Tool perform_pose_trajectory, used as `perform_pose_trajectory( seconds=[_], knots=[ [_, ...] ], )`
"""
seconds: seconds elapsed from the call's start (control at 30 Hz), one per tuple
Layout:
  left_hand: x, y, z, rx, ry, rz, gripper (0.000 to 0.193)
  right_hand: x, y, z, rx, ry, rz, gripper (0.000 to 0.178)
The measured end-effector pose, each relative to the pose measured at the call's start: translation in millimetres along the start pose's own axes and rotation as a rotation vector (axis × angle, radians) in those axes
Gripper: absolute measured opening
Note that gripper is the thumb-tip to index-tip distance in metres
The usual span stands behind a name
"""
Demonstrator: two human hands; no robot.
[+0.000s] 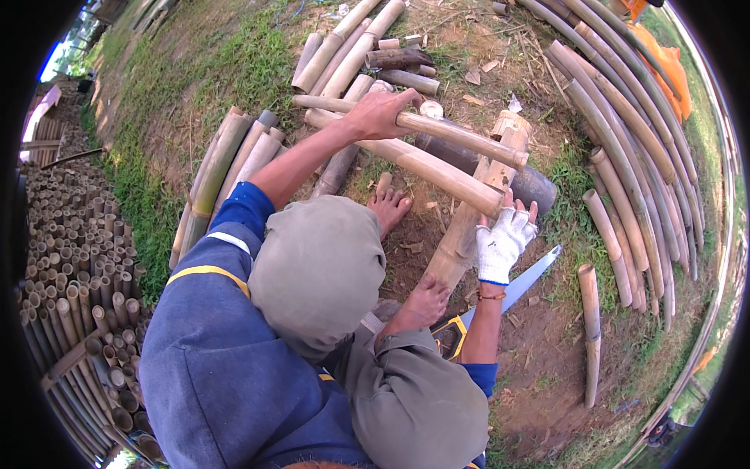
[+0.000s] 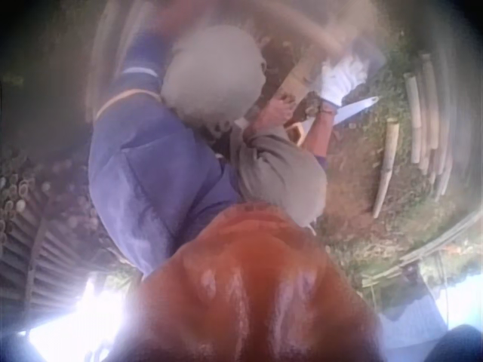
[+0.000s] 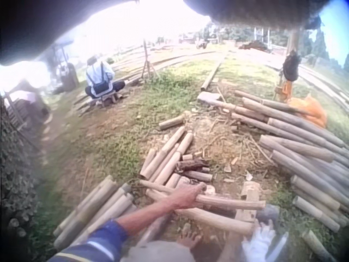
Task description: The person sits on the ground and uses a hand saw to cut bamboo poles into shorter sections. They hold the bamboo steady with their hands and feet while sawing, then place the cut pieces aside.
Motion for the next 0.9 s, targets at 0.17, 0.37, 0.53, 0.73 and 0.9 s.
perform_pose_trajectory(
  seconds=[0.17, 0.37, 0.53, 0.73, 0.9],
  knots=[
    [-5.4, 18.1, -46.3, -0.018, 0.073, 0.160, 0.052, -3.9, 1.5, -4.0, 0.001, 0.010, 0.025, 0.084],
    [-5.7, 49.1, -68.4, -0.055, 0.341, 0.184, 0.046, -12.8, 8.1, -18.9, -0.035, 0.044, -0.020, 0.084],
    [-5.3, 79.4, -92.4, -0.142, 0.480, 0.224, 0.071, -18.7, -11.4, -45.0, 0.196, 0.310, -0.072, 0.106],
    [4.7, 103.8, -103.2, -0.110, 0.423, 0.280, 0.079, -49.8, 9.5, -103.1, 0.872, 0.724, -0.341, 0.093],
    [3.5, 113.7, -127.9, -0.093, 0.448, 0.324, 0.088, -70.5, 35.2, -104.6, 0.458, 0.546, -0.113, 0.071]
  ],
)
Point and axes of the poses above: each hand's wrist, its own x-axis towards the middle knuckle, its own y-axis out of the palm, z = x × y, the point moved 9 cm from there along x, towards the middle knuckle, and after that the axes turned 6 degrees about -z, right-handed, at the moved point
